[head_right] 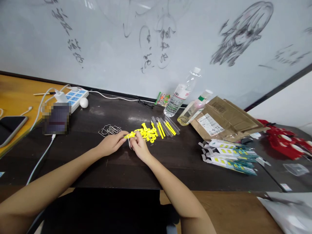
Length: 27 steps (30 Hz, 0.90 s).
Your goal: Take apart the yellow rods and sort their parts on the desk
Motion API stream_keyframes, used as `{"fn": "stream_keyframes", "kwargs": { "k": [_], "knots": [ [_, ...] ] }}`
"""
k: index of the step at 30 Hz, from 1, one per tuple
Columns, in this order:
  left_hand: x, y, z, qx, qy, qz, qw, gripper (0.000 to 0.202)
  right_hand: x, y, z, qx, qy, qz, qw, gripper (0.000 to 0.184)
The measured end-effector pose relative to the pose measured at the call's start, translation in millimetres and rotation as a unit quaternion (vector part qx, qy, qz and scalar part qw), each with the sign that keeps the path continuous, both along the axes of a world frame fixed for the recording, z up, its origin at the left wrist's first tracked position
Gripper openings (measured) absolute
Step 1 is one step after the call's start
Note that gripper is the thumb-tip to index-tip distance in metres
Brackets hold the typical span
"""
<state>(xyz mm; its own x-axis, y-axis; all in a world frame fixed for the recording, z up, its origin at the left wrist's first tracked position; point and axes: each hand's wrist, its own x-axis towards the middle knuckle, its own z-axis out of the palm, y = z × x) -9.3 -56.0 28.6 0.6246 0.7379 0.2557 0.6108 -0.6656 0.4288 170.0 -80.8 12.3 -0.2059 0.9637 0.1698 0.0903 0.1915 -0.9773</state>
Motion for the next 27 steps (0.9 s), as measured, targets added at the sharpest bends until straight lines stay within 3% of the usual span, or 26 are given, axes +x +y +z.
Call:
{"fn": "stream_keyframes", "kwargs": {
  "k": [11,17,27],
  "knots": [
    [1.1,-2.3,-0.4,0.025,0.015,-0.003,1.000,0.031,-8.1,-3.1,2.2,-0.051,0.080,-0.014,0.995,0.017],
    [2.9,-8.8,2.1,0.052,0.045,0.033,0.997,0.030,-6.4,0.4,3.3,-0.089,0.100,0.010,0.991,0.020],
    [6.0,-6.8,1.7,0.035,0.051,0.051,0.997,0.030,-1.7,7.4,-2.1,-0.072,0.075,0.024,0.994,0.019]
  ]
}}
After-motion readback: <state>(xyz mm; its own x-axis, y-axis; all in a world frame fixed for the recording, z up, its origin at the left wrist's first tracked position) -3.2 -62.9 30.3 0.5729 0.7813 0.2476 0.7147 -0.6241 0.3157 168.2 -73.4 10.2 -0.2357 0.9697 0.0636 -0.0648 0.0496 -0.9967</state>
